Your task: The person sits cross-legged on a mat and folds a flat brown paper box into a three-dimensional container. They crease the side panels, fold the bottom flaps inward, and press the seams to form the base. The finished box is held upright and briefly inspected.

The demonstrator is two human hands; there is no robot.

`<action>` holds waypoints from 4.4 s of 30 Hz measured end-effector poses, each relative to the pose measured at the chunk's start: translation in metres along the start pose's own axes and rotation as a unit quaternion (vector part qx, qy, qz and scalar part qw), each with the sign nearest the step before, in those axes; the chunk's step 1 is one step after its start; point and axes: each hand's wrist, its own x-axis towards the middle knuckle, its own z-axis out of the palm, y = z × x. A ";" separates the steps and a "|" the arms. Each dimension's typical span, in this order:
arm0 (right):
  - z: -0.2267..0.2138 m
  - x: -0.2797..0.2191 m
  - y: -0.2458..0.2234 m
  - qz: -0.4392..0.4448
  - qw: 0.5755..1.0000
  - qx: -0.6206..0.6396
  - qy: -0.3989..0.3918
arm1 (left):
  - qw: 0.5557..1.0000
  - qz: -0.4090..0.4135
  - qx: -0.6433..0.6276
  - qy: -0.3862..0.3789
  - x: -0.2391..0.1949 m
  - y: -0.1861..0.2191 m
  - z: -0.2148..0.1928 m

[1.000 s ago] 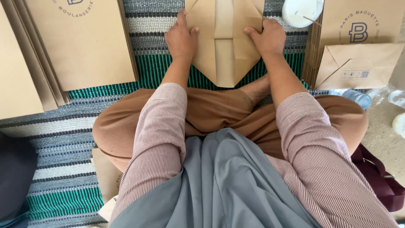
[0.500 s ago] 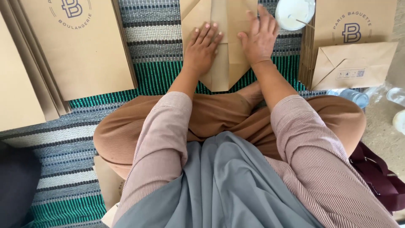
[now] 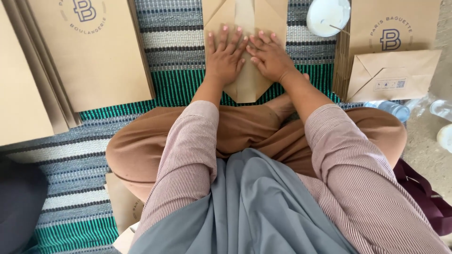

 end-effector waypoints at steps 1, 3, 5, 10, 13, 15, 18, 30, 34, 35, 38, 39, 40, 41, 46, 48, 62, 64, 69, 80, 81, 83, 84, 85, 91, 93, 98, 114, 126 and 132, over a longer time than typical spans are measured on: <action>0.000 0.001 0.003 0.000 0.999 0.026 0.025 | 0.999 -0.015 0.003 -0.042 0.003 0.002 -0.004; -0.005 -0.005 -0.005 0.009 0.998 0.042 0.051 | 0.998 -0.025 0.009 -0.053 -0.005 0.010 0.000; -0.007 -0.007 -0.007 0.021 0.995 0.062 0.073 | 0.997 -0.036 0.011 -0.068 -0.009 0.013 0.004; -0.004 0.005 -0.020 0.129 0.990 -0.048 -0.031 | 0.999 -0.050 0.001 -0.003 -0.007 0.010 0.017; -0.003 0.006 -0.024 0.143 0.983 -0.103 -0.049 | 0.995 -0.099 0.006 -0.014 -0.001 0.015 0.012; 0.001 0.004 -0.024 0.142 0.985 -0.098 -0.031 | 0.995 -0.102 0.000 0.021 -0.002 0.013 0.026; -0.010 0.011 -0.025 0.148 0.986 -0.067 -0.024 | 0.990 -0.115 -0.024 0.077 0.007 0.002 0.030; 0.005 0.013 -0.027 0.218 0.973 -0.079 -0.003 | 0.990 -0.132 0.023 0.034 0.004 -0.002 0.017; 0.008 0.014 -0.026 0.212 0.973 -0.084 0.030 | 0.987 -0.130 0.025 0.088 0.004 -0.006 0.031; 0.008 0.016 -0.029 0.211 0.973 -0.084 0.030 | 0.987 -0.130 0.025 0.088 0.002 -0.005 0.031; 0.001 0.032 -0.028 0.223 0.962 -0.094 0.128 | 0.984 -0.135 0.030 0.112 0.011 -0.009 0.029; -0.001 0.034 -0.027 0.218 0.959 -0.093 0.153 | 0.984 -0.129 0.031 0.122 0.012 -0.010 0.030; -0.003 0.036 -0.026 0.212 0.956 -0.091 0.179 | 0.983 -0.124 0.032 0.133 0.013 -0.011 0.032; -0.003 0.039 -0.022 0.212 0.956 -0.090 0.180 | 0.983 -0.124 0.033 0.133 0.014 -0.012 0.024; -0.005 0.057 0.000 0.154 0.980 -0.094 0.079 | 0.938 -0.055 0.088 0.330 0.038 -0.019 0.020; -0.004 0.058 -0.001 0.154 0.980 -0.095 0.079 | 0.955 -0.057 0.042 0.288 0.034 -0.022 0.030; -0.011 0.069 0.011 0.166 0.965 -0.140 0.150 | 0.963 -0.074 0.111 0.234 0.064 -0.029 0.019; -0.011 0.071 0.008 0.164 0.968 -0.152 0.114 | 0.974 -0.048 0.079 0.207 0.064 -0.035 0.019; -0.036 0.082 -0.005 0.213 0.966 -0.143 -0.017 | 0.992 -0.062 0.035 0.101 0.068 -0.041 0.020; -0.059 0.085 -0.023 0.253 0.956 -0.109 -0.099 | 0.959 -0.005 0.052 0.278 0.060 -0.039 0.033; -0.055 0.083 -0.018 0.234 0.965 -0.107 -0.056 | 0.950 0.001 0.078 0.302 0.061 -0.037 0.031; -0.037 0.077 -0.005 0.218 0.970 -0.106 -0.013 | 0.940 0.010 0.102 0.325 0.062 -0.037 0.032; -0.024 0.073 0.005 0.142 0.975 -0.157 0.072 | 0.951 0.001 0.070 0.300 0.062 -0.038 0.036; -0.011 0.067 0.014 0.062 0.965 -0.204 0.154 | 0.961 -0.008 0.037 0.273 0.061 -0.038 0.041; -0.014 0.059 0.019 -0.006 0.964 -0.175 0.200 | 0.999 -0.026 -0.001 0.029 0.030 -0.030 0.007; -0.018 0.051 0.007 0.041 0.984 -0.144 0.097 | 0.999 -0.032 0.009 0.012 0.028 -0.029 0.003; -0.019 0.044 -0.004 0.104 0.986 -0.127 -0.023 | 0.999 -0.033 0.023 0.007 0.027 -0.026 0.006; -0.017 0.036 -0.029 0.168 0.978 -0.107 -0.063 | 0.988 -0.063 0.105 0.096 0.020 -0.015 0.039; -0.026 0.056 -0.011 0.202 0.969 -0.137 -0.048 | 0.992 -0.120 0.020 0.029 0.010 -0.003 0.017; -0.018 0.042 -0.011 0.201 0.954 -0.208 0.075 | 0.991 -0.119 0.043 0.032 0.008 -0.002 0.017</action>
